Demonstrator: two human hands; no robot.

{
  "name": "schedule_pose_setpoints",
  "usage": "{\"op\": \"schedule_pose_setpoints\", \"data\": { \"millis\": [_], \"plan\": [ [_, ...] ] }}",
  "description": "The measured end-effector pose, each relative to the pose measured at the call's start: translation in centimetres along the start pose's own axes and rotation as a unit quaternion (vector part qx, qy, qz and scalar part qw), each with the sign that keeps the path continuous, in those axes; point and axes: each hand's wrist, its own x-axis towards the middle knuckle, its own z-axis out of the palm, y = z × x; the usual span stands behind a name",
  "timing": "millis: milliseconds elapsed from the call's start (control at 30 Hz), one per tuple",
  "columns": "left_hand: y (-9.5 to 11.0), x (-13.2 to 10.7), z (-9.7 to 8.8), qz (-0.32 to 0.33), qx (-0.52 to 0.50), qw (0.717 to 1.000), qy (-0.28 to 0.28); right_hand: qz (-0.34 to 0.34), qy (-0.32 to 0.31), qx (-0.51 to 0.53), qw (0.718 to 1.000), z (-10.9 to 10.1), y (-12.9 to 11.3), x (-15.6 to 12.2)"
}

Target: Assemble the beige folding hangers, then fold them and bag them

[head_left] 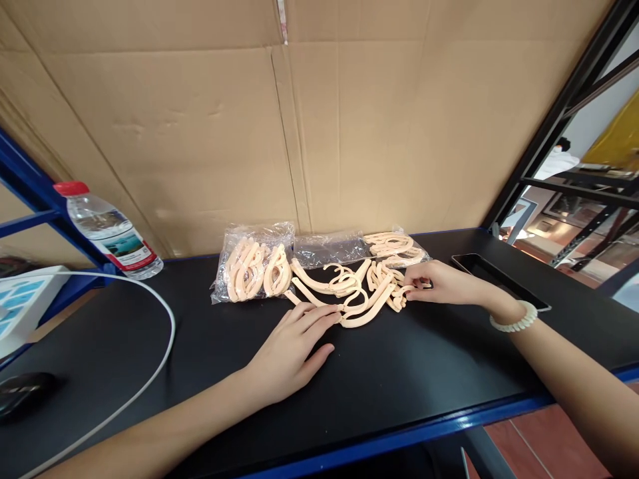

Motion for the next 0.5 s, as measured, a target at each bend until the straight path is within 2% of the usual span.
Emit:
{"op": "schedule_pose_setpoints", "data": {
  "millis": [100, 200, 367, 500],
  "plan": [
    [0.5, 0.4, 0.2, 0.029, 0.0, 1.0, -0.011, 0.006, 0.012, 0.023, 1.0, -0.5, -0.1, -0.2],
    [0.8, 0.5, 0.2, 0.052, 0.005, 0.998, -0.047, 0.018, 0.02, 0.108, 0.994, -1.1, -0.5, -0.5],
    [1.0, 0.2, -0.1, 0.06, 0.023, 0.996, -0.054, 0.017, 0.018, 0.321, 0.947, -0.6, -1.5, -0.3],
    [1.0, -0.4, -0.2, 0.07, 0.032, 0.997, -0.032, 0.015, 0.066, 0.403, 0.913, 0.2, -2.3, -0.1]
  ]
}}
